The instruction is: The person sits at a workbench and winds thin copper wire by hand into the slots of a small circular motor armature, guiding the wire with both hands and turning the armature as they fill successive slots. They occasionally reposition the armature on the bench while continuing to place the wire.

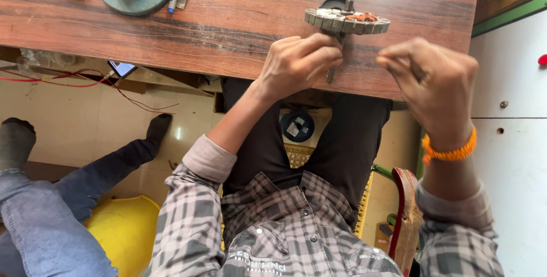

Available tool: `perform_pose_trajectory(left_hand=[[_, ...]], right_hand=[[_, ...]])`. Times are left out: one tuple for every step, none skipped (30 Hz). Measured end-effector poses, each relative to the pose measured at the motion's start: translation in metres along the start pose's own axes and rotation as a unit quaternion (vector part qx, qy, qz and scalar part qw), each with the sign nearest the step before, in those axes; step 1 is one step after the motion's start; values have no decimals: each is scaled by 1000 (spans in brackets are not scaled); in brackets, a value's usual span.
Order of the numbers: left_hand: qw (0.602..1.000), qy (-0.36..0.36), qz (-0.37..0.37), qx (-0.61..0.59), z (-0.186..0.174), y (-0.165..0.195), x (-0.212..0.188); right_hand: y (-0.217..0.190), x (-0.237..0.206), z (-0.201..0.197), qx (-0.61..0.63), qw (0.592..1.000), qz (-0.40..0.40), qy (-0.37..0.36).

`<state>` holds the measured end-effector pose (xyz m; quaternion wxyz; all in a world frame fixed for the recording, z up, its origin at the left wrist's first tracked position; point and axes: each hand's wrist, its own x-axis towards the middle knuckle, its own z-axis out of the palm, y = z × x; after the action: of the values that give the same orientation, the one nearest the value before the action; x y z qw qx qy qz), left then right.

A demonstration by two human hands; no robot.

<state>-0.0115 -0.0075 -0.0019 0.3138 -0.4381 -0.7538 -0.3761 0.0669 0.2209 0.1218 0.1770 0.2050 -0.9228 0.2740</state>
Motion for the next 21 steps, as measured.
perform_pose_trajectory(left_hand=[[999,16,-40,-29,3,3,0],[995,31,-80,-57,6,6,0],[988,47,-119,-84,9,9,0],[980,49,-160,-111,11,10,0],[969,52,-201,-137,13,11,0],[954,55,-244,-163,15,15,-1],[941,63,-266,-198,16,17,-3],[927,70,-285,-231,17,19,-4],[912,77,-304,-265,18,21,-5],[901,80,-322,-280,20,23,-5],[889,83,-339,-296,22,24,-5],[876,86,-356,-313,24,24,-5],[870,103,-360,-320,26,24,-4],[863,120,-365,-327,28,23,-3],[857,136,-370,-333,30,22,-1],[856,136,-388,-314,32,22,0],[855,135,-405,-294,35,21,3],[853,136,-423,-274,39,21,5],[837,132,-455,-273,42,23,6],[820,128,-488,-272,46,25,7],[801,124,-519,-270,49,27,8]], right_hand=[[0,8,2,-23,1000,-11,1],[1,17,5,-14,1000,-23,6],[1,27,11,-3,999,-36,11],[2,38,16,8,999,-50,17],[2,47,18,19,998,-59,23],[2,53,21,31,997,-67,26],[2,60,25,44,996,-78,29],[2,68,29,53,997,-45,21],[2,74,32,61,998,-10,12],[3,79,35,68,997,25,3],[6,84,37,75,996,42,-5],[9,88,39,81,995,59,-13],[14,91,40,87,993,77,-21],[20,93,42,88,992,87,-26],[26,94,45,89,991,98,-30],[33,94,46,90,989,109,-32],[40,94,47,89,990,108,-23],[47,93,47,87,990,106,-14],[54,92,47,86,991,103,-7],[60,90,47,61,996,64,10],[65,89,47,36,999,24,28]])
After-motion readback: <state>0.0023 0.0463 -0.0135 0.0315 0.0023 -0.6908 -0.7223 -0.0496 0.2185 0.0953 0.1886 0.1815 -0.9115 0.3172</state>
